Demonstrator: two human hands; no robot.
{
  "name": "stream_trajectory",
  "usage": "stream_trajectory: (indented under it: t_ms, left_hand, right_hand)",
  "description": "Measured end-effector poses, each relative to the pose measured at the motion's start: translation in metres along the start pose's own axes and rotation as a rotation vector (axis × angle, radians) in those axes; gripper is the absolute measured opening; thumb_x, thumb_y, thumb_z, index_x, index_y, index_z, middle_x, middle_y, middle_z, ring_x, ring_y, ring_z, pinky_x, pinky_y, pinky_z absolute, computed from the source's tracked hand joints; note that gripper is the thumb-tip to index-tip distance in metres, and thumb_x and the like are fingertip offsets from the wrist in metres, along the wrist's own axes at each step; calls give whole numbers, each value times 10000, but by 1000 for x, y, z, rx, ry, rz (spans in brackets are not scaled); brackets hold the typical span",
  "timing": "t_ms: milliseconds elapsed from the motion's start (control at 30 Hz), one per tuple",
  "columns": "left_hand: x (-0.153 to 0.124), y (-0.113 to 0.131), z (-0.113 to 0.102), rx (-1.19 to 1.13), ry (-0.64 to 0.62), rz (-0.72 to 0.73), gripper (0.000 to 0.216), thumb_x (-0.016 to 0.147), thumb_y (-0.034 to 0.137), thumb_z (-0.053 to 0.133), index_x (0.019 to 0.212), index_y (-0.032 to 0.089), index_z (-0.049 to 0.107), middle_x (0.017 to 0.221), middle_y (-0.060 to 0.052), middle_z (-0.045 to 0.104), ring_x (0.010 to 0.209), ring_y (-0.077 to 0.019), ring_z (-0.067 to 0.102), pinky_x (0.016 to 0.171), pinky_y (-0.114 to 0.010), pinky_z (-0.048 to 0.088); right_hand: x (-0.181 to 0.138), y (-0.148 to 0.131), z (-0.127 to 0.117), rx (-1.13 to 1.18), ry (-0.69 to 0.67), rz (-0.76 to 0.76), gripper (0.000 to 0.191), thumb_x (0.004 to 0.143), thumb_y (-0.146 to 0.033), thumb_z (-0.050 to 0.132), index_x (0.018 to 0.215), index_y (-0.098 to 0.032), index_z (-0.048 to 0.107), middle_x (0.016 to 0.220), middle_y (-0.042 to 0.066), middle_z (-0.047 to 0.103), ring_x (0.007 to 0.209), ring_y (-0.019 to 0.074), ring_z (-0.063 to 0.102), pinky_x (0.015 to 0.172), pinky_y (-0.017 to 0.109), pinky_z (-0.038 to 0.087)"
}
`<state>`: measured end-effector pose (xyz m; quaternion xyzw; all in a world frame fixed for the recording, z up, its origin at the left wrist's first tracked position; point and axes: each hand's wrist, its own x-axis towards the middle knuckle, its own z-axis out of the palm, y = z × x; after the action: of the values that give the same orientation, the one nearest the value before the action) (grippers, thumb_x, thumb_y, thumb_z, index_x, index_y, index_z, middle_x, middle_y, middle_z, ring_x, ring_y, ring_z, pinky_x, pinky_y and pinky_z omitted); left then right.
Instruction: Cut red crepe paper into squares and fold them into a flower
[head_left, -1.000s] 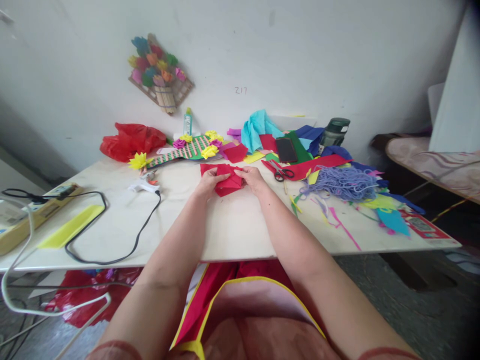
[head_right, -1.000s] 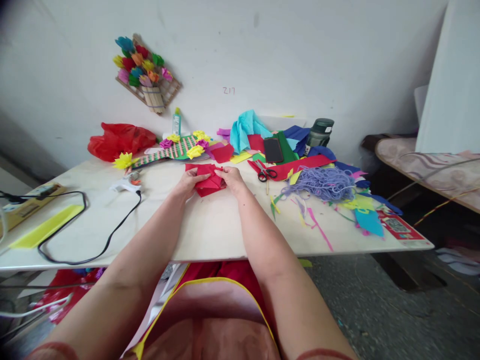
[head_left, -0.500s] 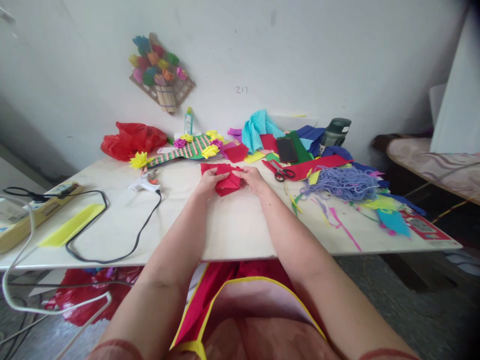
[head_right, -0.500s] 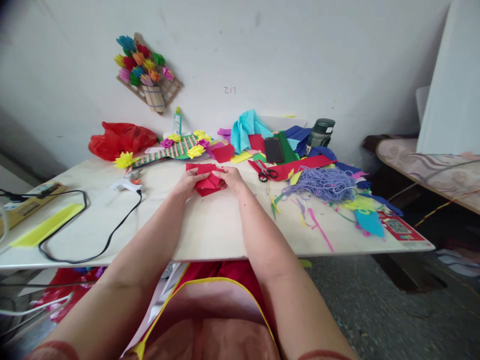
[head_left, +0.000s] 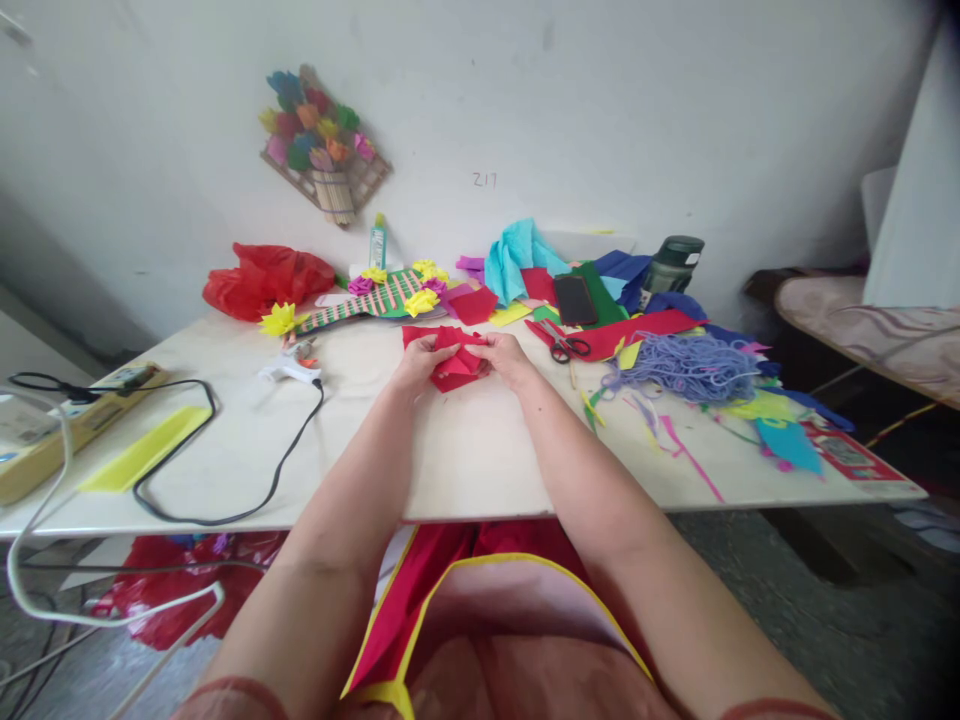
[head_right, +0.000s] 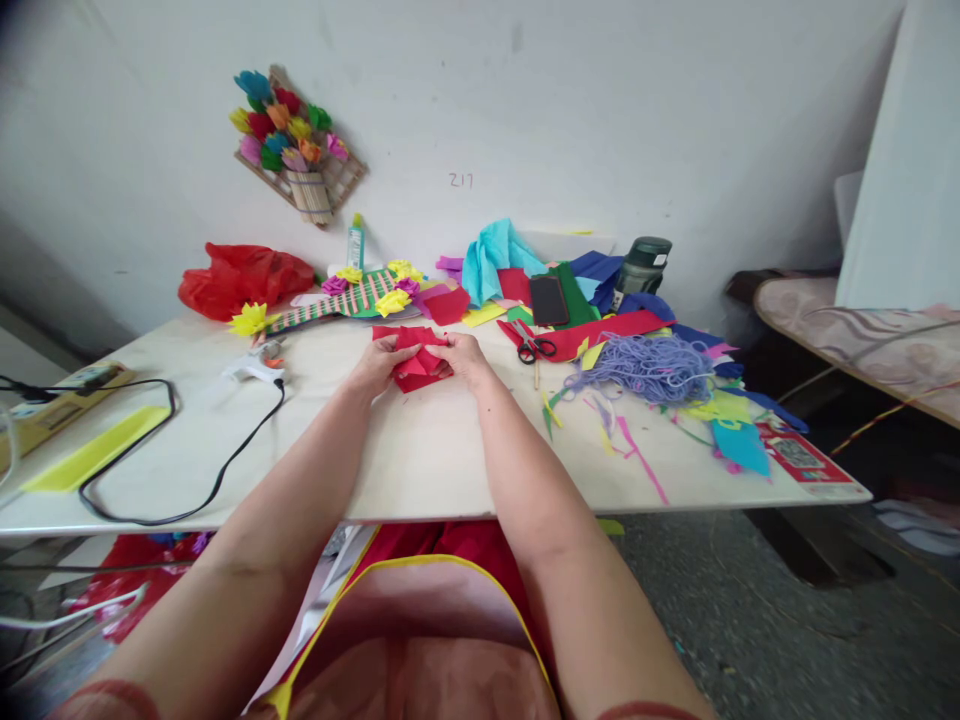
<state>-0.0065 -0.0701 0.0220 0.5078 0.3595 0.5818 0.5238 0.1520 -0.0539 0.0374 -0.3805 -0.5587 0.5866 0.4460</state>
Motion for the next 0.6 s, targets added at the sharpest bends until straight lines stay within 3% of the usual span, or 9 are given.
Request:
stream_trajectory:
  t_ms: [233, 467, 600]
  left_hand:
    - [-2, 3, 1, -1, -12, -33, 346, 592, 336, 772, 835, 110, 671, 781, -79, 707, 595, -144, 624, 541, -229, 460]
    - [1, 0, 0, 21, 26, -17, 348, 551, 312, 792, 804, 106, 673, 664, -44, 678, 491, -105, 561, 458, -210, 412]
    - [1, 2, -3, 45, 52, 3, 295, 555, 298, 788, 739, 108, 656, 544, -1, 618, 367, -49, 441, 345, -177, 290]
  right_hand:
    - [-1, -1, 3, -21, 55, -18, 80, 710, -135, 616, 666, -165, 555, 415, -50, 550, 352, 103, 499, 381, 207, 430]
    - [1, 1, 2, -51, 6, -35, 84, 700, -219, 635, 719, -165, 573, 444, -30, 555, 400, 124, 534, 394, 219, 443]
    - [3, 2, -1, -62, 29, -115, 247, 701, -306, 613, 911, -178, 588, 686, 9, 629, 524, 130, 577, 452, 247, 478]
